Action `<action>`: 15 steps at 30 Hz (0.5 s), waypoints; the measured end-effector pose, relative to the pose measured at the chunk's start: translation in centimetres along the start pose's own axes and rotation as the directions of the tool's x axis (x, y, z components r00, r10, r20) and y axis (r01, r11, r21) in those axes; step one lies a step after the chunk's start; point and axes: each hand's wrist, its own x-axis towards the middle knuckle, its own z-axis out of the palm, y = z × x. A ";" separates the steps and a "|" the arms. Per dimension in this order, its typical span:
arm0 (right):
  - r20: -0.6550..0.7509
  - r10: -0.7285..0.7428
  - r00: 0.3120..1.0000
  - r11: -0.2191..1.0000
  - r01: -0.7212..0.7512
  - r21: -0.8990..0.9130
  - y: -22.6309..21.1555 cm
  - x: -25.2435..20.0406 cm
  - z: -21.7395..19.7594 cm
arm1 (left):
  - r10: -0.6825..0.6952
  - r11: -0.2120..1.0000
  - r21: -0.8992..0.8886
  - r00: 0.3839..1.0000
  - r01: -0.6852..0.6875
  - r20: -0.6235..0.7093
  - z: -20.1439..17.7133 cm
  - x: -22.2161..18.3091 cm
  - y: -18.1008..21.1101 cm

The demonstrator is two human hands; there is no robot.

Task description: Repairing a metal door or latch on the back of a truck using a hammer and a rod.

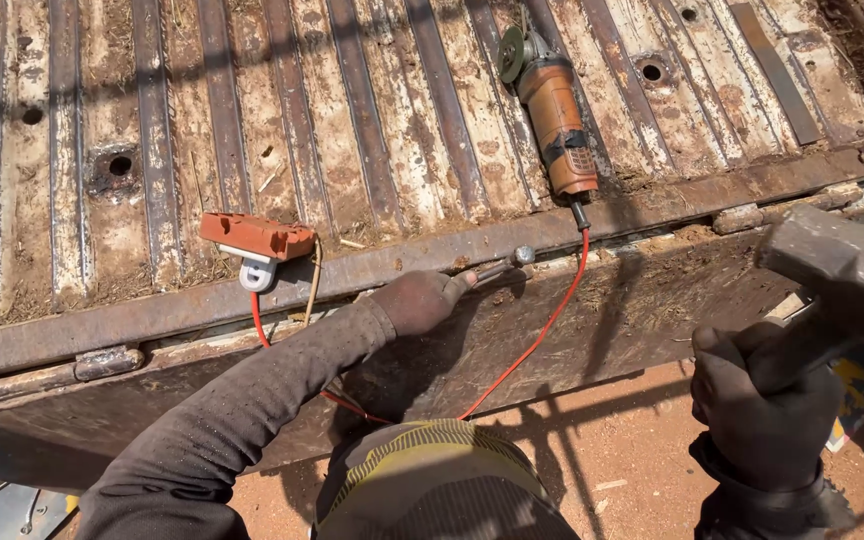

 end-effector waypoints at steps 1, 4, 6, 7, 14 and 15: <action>-0.038 -0.111 0.993 0.914 0.117 0.388 0.0 0.0 0.9 | 0.005 1.000 0.002 1.000 -0.005 -0.001 -0.1 -0.2 0.0; -0.024 -0.204 0.979 0.822 0.185 0.539 4.9 1.4 5.7 | -0.001 1.000 0.017 1.000 0.002 -0.011 -0.7 -0.5 0.2; 0.067 -0.189 0.980 0.929 0.156 0.334 7.7 2.2 7.7 | -0.012 1.000 0.027 1.000 0.012 -0.017 -1.0 -0.9 0.3; 0.182 -0.145 0.973 0.988 0.132 0.081 7.9 2.4 7.7 | -0.023 0.999 0.047 1.000 0.023 0.000 -1.1 -1.0 0.2; 0.100 0.023 0.995 0.990 -0.008 -0.142 1.3 -0.4 1.4 | -0.060 0.997 0.052 0.998 0.059 0.006 -1.5 -2.1 -2.1; 0.103 0.026 0.994 0.990 -0.011 -0.140 1.8 -0.5 1.4 | -0.063 0.997 0.053 0.998 0.063 0.009 -1.5 -2.3 -2.1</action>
